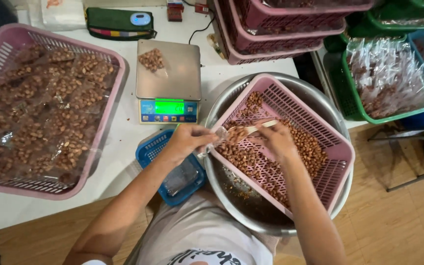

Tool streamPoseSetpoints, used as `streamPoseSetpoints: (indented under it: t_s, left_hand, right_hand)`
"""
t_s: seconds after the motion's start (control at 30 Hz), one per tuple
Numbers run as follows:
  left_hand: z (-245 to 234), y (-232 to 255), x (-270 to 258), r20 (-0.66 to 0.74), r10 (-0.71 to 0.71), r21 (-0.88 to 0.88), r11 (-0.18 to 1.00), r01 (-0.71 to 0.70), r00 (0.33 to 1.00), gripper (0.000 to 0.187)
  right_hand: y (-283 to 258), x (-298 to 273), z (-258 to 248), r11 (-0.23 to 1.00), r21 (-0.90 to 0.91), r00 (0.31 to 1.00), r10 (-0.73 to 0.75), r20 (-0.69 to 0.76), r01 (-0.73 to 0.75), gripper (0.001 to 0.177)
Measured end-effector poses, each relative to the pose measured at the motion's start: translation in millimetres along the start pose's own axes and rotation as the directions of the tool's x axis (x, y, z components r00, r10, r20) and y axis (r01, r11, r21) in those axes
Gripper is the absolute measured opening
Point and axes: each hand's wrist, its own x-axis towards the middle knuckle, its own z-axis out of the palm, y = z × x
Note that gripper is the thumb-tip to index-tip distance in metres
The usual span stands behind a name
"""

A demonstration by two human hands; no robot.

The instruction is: The person scoops roasted peanuts from a pink basket into small plastic bags using a white plastic spoon. Each bag is placed on a digital scale to measure the weight, then moved to a larger pink basket containing other filled bags. The process is repeated continuously throughout the clip.

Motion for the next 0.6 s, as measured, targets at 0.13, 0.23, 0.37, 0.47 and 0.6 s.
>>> streamPoseSetpoints:
  t_s: [0.13, 0.23, 0.37, 0.47, 0.6]
  left_hand:
    - [16, -15, 32, 0.047, 0.11, 0.133, 0.984, -0.115, 0.993, 0.026]
    - [40, -14, 38, 0.089, 0.16, 0.228, 0.958, -0.176, 0.983, 0.027]
    - [71, -1, 29, 0.231, 0.236, 0.145, 0.951, -0.273, 0.944, 0.031]
    - [73, -26, 42, 0.34, 0.257, 0.108, 0.945, -0.309, 0.905, 0.041]
    - [78, -32, 44, 0.388, 0.175, 0.465, 0.81, -0.356, 0.905, 0.056]
  right_hand:
    - [-11, 8, -28, 0.972, -0.031, 0.972, -0.233, -0.032, 0.232, 0.013]
    - [-29, -6, -31, 0.891, -0.136, 0.897, -0.441, -0.036, 0.432, 0.016]
    - [-15, 4, -50, 0.445, -0.58, 0.647, -0.737, 0.195, 0.682, 0.01]
    - [-10, 6, -61, 0.256, -0.661, 0.551, -0.785, 0.284, 0.705, 0.009]
    - [-17, -11, -64, 0.39, -0.652, 0.616, -0.773, 0.152, 0.65, 0.009]
